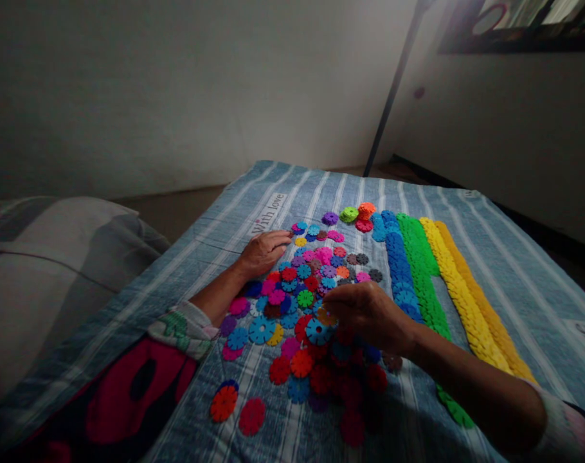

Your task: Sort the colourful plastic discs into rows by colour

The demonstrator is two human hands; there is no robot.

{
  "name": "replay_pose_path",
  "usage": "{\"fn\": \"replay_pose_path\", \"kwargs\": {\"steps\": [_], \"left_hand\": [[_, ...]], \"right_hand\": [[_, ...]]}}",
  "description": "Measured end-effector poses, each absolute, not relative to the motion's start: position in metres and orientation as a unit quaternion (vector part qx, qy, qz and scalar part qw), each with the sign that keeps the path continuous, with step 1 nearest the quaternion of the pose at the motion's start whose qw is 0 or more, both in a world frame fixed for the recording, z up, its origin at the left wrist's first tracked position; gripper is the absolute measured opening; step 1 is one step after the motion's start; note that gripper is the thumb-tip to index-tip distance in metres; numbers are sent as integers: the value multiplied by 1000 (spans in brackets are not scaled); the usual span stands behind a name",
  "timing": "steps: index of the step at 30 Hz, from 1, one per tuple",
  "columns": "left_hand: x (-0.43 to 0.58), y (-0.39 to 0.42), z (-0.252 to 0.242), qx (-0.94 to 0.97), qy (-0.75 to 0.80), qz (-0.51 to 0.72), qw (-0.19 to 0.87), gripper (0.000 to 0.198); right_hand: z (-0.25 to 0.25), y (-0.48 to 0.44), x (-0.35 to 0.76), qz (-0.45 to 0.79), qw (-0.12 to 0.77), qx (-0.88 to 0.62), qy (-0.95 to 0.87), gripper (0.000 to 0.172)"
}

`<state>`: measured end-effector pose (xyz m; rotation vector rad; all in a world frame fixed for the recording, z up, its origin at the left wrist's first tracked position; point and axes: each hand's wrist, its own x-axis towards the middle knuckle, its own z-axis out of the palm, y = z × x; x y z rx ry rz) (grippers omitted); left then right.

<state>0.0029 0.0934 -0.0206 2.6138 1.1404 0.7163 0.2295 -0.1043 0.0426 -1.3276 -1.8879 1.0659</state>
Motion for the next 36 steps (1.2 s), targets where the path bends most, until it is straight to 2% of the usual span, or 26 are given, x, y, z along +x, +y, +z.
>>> {"fn": "replay_pose_path", "kwargs": {"steps": [5, 10, 13, 21, 25, 29, 32, 36], "left_hand": [[2, 93, -19, 887, 380, 241, 103, 31], [2, 90, -15, 889, 379, 234, 105, 31], [2, 88, -12, 888, 381, 231, 110, 31], [3, 86, -11, 886, 383, 233, 116, 31], [4, 86, -12, 886, 377, 242, 117, 31], [4, 86, -12, 885, 376, 246, 119, 30], [5, 87, -12, 884, 381, 243, 120, 30], [7, 88, -14, 883, 384, 243, 120, 31]], "right_hand": [[45, -103, 241, 350, 289, -510, -731, 26], [43, -106, 249, 133, 294, -508, -798, 23], [41, -112, 248, 69, 272, -475, -834, 26], [49, -144, 225, 116, 274, -424, -855, 23], [57, -168, 195, 164, 243, -372, -881, 27], [52, -182, 172, 141, 226, -298, -917, 32], [44, -186, 168, 105, 208, -272, -934, 28], [41, -187, 178, 130, 194, -285, -930, 16]]}}
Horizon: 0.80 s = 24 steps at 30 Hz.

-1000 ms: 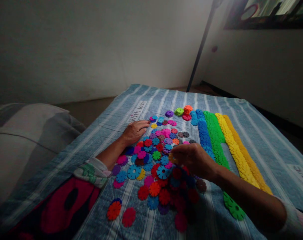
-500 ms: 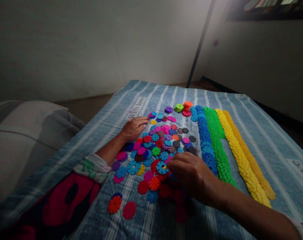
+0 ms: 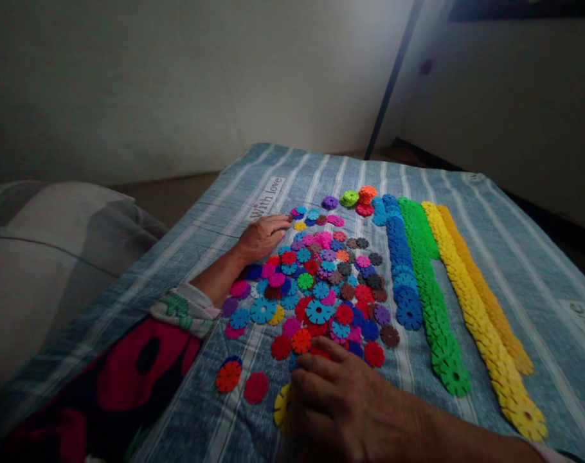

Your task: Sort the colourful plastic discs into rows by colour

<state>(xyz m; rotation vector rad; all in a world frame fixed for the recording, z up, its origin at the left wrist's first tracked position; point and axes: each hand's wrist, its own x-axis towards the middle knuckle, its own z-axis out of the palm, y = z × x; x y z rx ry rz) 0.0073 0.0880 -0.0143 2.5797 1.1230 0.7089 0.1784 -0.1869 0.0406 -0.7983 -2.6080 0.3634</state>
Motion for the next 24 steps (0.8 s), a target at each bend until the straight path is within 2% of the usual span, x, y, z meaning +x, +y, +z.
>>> {"fn": "replay_pose_path", "kwargs": {"steps": [10, 14, 16, 24], "left_hand": [[5, 87, -13, 882, 385, 242, 119, 31], [4, 86, -13, 883, 386, 239, 119, 31], [3, 87, -15, 883, 387, 238, 117, 31], [3, 90, -19, 883, 387, 242, 110, 30]], "right_hand": [[37, -119, 195, 41, 139, -390, -909, 22], [34, -99, 174, 5, 88, -426, -900, 38], [34, -101, 162, 13, 77, -417, -906, 41], [40, -120, 174, 76, 68, -387, -916, 12]]}}
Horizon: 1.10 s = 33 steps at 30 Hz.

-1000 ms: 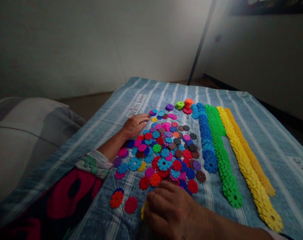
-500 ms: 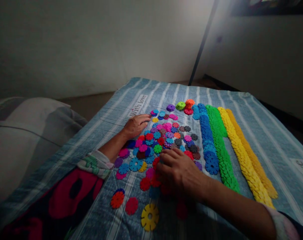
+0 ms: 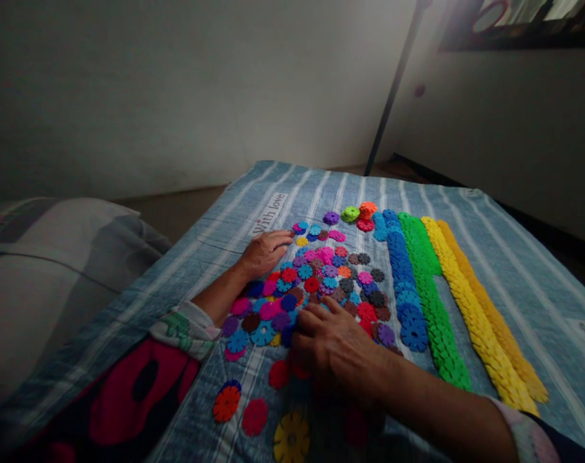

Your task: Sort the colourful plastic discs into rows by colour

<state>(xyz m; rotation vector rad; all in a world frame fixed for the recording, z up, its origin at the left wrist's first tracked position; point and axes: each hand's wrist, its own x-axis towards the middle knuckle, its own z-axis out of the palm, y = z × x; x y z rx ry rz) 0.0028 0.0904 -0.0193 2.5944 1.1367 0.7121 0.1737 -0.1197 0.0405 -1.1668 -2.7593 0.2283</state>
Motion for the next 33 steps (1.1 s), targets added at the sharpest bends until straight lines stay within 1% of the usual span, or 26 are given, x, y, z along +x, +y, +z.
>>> {"fn": "replay_pose_path", "kwargs": {"steps": [3, 8, 14, 16, 18, 20, 24, 27, 33], "left_hand": [[3, 90, -18, 884, 385, 240, 111, 30], [3, 90, -17, 884, 384, 245, 106, 31], [3, 88, -15, 884, 387, 241, 104, 31], [4, 87, -13, 883, 391, 237, 106, 32], [4, 86, -13, 882, 393, 235, 111, 32], [4, 86, -13, 883, 390, 233, 116, 32], [3, 88, -15, 884, 387, 235, 117, 32], [3, 88, -16, 885, 385, 238, 112, 31], [4, 86, -15, 886, 385, 236, 108, 32]], "right_hand": [[43, -112, 194, 66, 77, -415, -904, 19], [43, -87, 200, 21, 91, -459, -883, 19], [41, -62, 176, 17, 70, -403, -912, 29], [40, -57, 174, 13, 50, -415, -908, 32], [40, -54, 175, 5, 37, -450, -892, 32], [40, -54, 174, -1, 42, -465, -884, 31], [37, -57, 166, 11, 69, -404, -912, 30], [36, -58, 163, 20, 68, -387, -920, 31], [37, -64, 170, 12, 61, -440, -896, 29]]}}
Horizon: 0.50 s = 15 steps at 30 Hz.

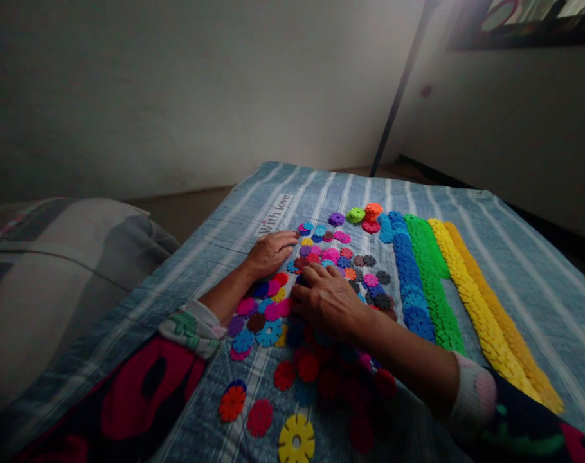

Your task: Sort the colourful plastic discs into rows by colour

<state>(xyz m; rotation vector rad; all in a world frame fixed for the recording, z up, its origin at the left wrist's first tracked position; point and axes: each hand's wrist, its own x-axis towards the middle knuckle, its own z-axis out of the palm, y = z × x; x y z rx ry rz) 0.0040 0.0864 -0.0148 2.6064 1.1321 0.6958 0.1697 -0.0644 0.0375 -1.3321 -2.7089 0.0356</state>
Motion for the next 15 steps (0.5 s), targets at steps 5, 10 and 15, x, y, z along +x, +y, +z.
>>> {"fn": "replay_pose_path", "kwargs": {"steps": [5, 10, 15], "left_hand": [[3, 88, -17, 885, 385, 241, 103, 31], [2, 89, -18, 885, 382, 246, 106, 30], [2, 90, -18, 884, 381, 248, 111, 30]], "right_hand": [[40, -86, 160, 57, 46, -393, -917, 28], [36, -105, 166, 41, 53, -384, -921, 30], [37, -113, 189, 34, 44, -430, -901, 28]]}}
